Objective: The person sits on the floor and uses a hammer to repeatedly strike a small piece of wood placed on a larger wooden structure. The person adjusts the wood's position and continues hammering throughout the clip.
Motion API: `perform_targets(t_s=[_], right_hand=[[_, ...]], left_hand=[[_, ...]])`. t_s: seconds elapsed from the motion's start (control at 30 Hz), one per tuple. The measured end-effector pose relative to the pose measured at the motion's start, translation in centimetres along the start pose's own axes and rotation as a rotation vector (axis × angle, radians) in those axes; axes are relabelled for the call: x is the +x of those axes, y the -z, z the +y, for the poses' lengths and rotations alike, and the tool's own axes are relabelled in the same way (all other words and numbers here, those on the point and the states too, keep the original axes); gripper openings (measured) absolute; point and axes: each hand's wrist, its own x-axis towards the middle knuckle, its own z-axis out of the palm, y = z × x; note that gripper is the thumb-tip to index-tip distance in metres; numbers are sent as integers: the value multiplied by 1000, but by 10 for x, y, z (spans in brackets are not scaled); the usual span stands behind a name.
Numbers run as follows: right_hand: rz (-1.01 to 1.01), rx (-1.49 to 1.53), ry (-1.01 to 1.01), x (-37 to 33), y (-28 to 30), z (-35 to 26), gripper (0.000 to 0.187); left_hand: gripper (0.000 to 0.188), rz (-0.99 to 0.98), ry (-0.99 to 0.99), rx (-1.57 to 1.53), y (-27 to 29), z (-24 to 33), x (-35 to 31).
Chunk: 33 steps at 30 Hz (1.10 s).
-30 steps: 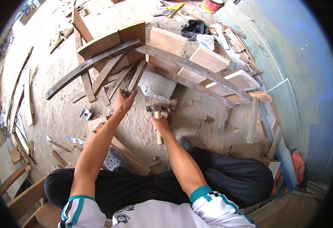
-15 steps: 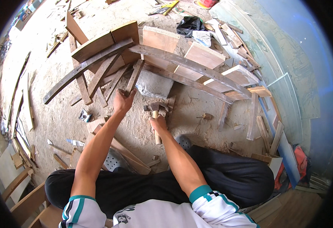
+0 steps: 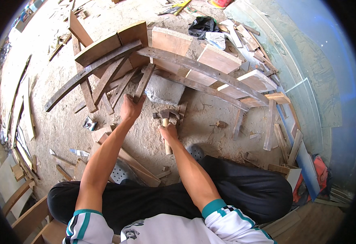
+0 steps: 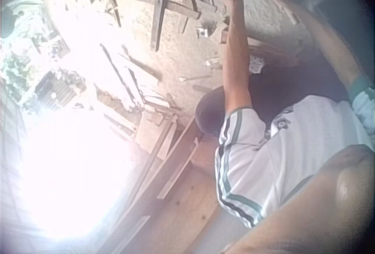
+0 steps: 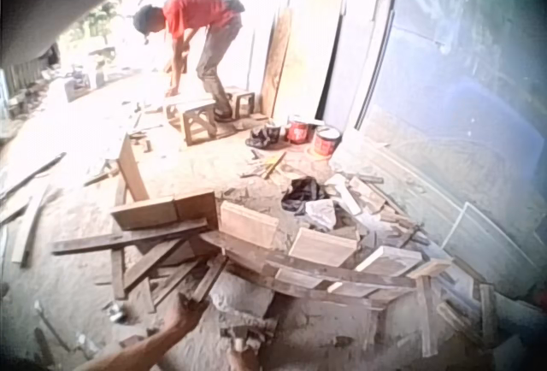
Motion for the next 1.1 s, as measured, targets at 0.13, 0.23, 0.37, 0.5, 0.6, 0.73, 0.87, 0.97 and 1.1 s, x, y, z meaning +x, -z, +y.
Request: perform_targets(t_s=[0.13, 0.23, 0.37, 0.5, 0.6, 0.73, 0.87, 0.97, 1.1], right_hand=[[26, -27, 2, 2, 0, 1, 42], [14, -10, 2, 2, -1, 1, 41], [8, -2, 2, 5, 0, 4, 38], [14, 34, 16, 7, -2, 9, 37], [16, 24, 34, 8, -1, 9, 37], [21, -10, 29, 5, -3, 5, 38], [25, 10, 38, 6, 0, 8, 39], [23, 40, 44, 3, 0, 6, 38], [-9, 118, 79, 8, 8, 11, 34]], left_hand=[[67, -32, -55, 80, 2, 0, 4], [66, -34, -110, 115, 6, 0, 4], [62, 16, -133, 183, 9, 4, 1], [61, 5, -138, 158, 10, 4, 0], [61, -10, -115, 160, 9, 7, -1], [62, -24, -107, 131, 10, 8, -5], [65, -34, -122, 52, 12, 18, -17], [67, -175, -43, 55, 9, 17, -9], [69, -376, 11, -256, 4, 14, -2]])
